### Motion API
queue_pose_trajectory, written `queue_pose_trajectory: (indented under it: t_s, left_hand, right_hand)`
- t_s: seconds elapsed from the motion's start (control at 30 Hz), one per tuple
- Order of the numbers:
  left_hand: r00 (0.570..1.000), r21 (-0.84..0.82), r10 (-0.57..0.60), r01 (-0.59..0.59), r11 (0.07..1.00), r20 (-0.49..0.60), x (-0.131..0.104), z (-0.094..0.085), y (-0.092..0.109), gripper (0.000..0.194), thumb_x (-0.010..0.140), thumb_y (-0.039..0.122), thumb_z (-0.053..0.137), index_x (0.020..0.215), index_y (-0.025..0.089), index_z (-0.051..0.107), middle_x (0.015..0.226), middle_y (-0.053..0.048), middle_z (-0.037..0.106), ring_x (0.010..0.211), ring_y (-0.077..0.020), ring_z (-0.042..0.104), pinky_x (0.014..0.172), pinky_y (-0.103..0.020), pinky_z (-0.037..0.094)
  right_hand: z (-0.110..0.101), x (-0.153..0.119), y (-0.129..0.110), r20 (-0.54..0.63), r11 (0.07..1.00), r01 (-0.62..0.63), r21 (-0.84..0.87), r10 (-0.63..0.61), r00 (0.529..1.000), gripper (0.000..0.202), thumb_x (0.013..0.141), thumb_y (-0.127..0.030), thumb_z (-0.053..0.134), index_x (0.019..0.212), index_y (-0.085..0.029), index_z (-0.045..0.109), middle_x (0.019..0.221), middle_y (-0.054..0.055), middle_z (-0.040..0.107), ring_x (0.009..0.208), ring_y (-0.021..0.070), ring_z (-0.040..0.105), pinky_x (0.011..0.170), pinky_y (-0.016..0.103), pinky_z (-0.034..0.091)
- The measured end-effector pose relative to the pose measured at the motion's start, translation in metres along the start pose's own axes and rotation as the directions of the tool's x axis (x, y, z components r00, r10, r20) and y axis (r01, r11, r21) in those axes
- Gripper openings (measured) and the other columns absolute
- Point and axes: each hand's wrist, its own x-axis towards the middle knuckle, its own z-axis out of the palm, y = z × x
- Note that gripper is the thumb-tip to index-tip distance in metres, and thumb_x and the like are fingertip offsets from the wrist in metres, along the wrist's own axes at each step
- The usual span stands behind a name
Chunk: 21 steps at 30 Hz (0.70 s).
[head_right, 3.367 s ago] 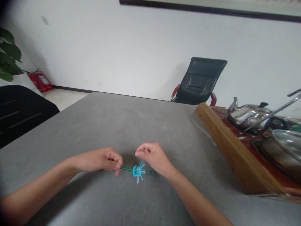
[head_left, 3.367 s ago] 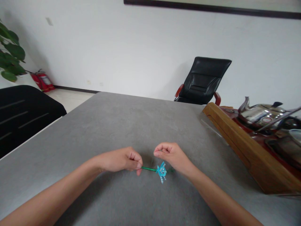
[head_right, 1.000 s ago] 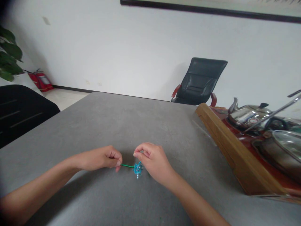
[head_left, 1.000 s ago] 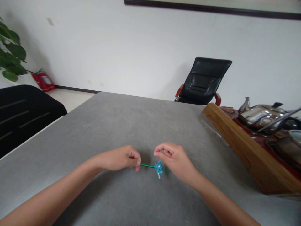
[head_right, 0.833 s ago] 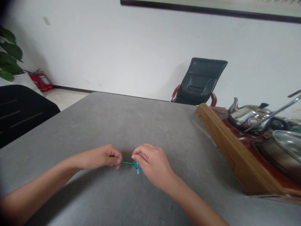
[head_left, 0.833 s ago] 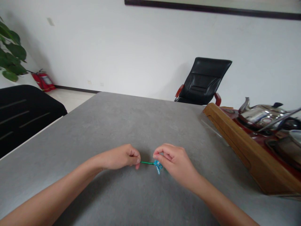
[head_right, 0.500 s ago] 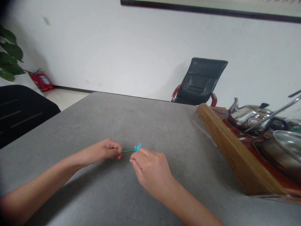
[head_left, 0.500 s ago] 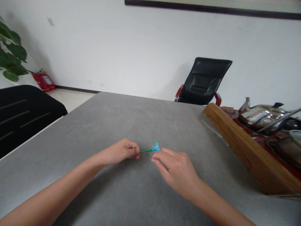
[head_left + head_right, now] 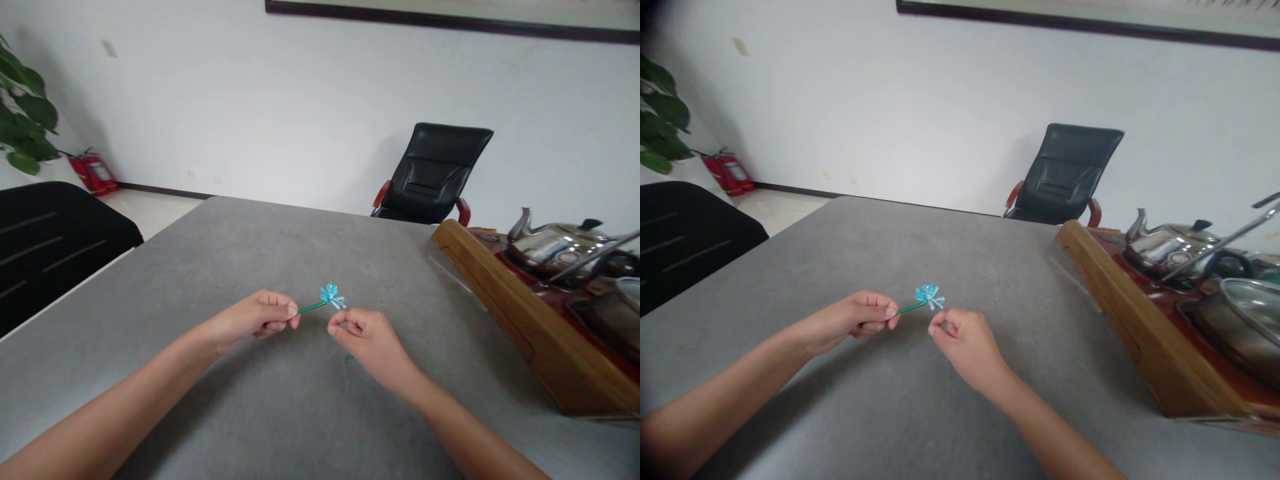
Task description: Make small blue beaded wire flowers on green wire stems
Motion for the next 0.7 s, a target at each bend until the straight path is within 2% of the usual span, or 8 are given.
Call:
queue_pose_trajectory:
  t_s: [0.07, 0.23, 0.3, 0.47, 0.7]
  left_hand:
    - [0.999, 0.013, 0.007, -0.008, 1.0, 0.041, 0.0, 0.0, 0.0, 0.032, 0.083, 0.043, 0.055, 0.074, 0.013, 0.059, 0.049, 0.009, 0.024, 0.045, -0.0068, 0.014, 0.042, -0.022, 0.01]
    - [0.986, 0.11, 0.005, -0.024, 0.994, 0.168, -0.003, 0.001, 0.0, 0.031, 0.083, 0.041, 0.054, 0.072, 0.013, 0.062, 0.05, 0.007, 0.031, 0.046, -0.0073, 0.019, 0.044, -0.023, 0.012]
    - [0.974, 0.153, -0.013, -0.022, 0.988, 0.227, -0.004, 0.001, 0.0, 0.03, 0.083, 0.039, 0.055, 0.072, 0.013, 0.063, 0.05, 0.007, 0.032, 0.046, -0.0076, 0.021, 0.045, -0.023, 0.013]
    - [0.945, 0.276, -0.061, -0.033, 0.961, 0.322, -0.005, 0.004, 0.0, 0.023, 0.083, 0.031, 0.053, 0.072, 0.014, 0.063, 0.051, 0.006, 0.032, 0.048, -0.0082, 0.024, 0.047, -0.023, 0.017]
    - [0.945, 0.469, -0.048, -0.116, 0.876, 0.323, -0.004, 0.005, -0.004, 0.021, 0.082, 0.022, 0.047, 0.071, 0.015, 0.063, 0.059, 0.003, 0.046, 0.054, -0.009, 0.033, 0.052, -0.021, 0.025]
  right_hand:
    - [0.001, 0.003, 0.006, 0.024, 0.995, -0.033, 0.089, 0.031, 0.999, 0.017, 0.079, -0.028, 0.055, 0.073, -0.015, 0.064, 0.05, -0.008, 0.027, 0.046, 0.0076, 0.027, 0.045, 0.021, 0.02]
    - [0.004, 0.009, 0.015, 0.088, 0.965, -0.038, 0.258, 0.016, 0.996, 0.018, 0.074, -0.032, 0.059, 0.066, -0.016, 0.06, 0.053, -0.006, 0.036, 0.05, 0.0083, 0.03, 0.047, 0.021, 0.023]
    - [0.004, 0.01, 0.016, 0.115, 0.955, -0.073, 0.286, 0.042, 0.993, 0.019, 0.075, -0.033, 0.059, 0.068, -0.016, 0.062, 0.05, -0.007, 0.035, 0.048, 0.0084, 0.028, 0.046, 0.021, 0.022]
    - [0.0, 0.01, 0.013, 0.118, 0.976, -0.052, 0.212, 0.027, 0.993, 0.02, 0.077, -0.034, 0.06, 0.072, -0.015, 0.065, 0.05, -0.008, 0.027, 0.048, 0.0079, 0.025, 0.046, 0.022, 0.018]
    - [-0.004, 0.005, 0.001, 0.08, 0.987, 0.0, 0.162, -0.013, 0.997, 0.016, 0.078, -0.031, 0.059, 0.072, -0.017, 0.065, 0.051, -0.008, 0.027, 0.049, 0.0087, 0.026, 0.047, 0.022, 0.02]
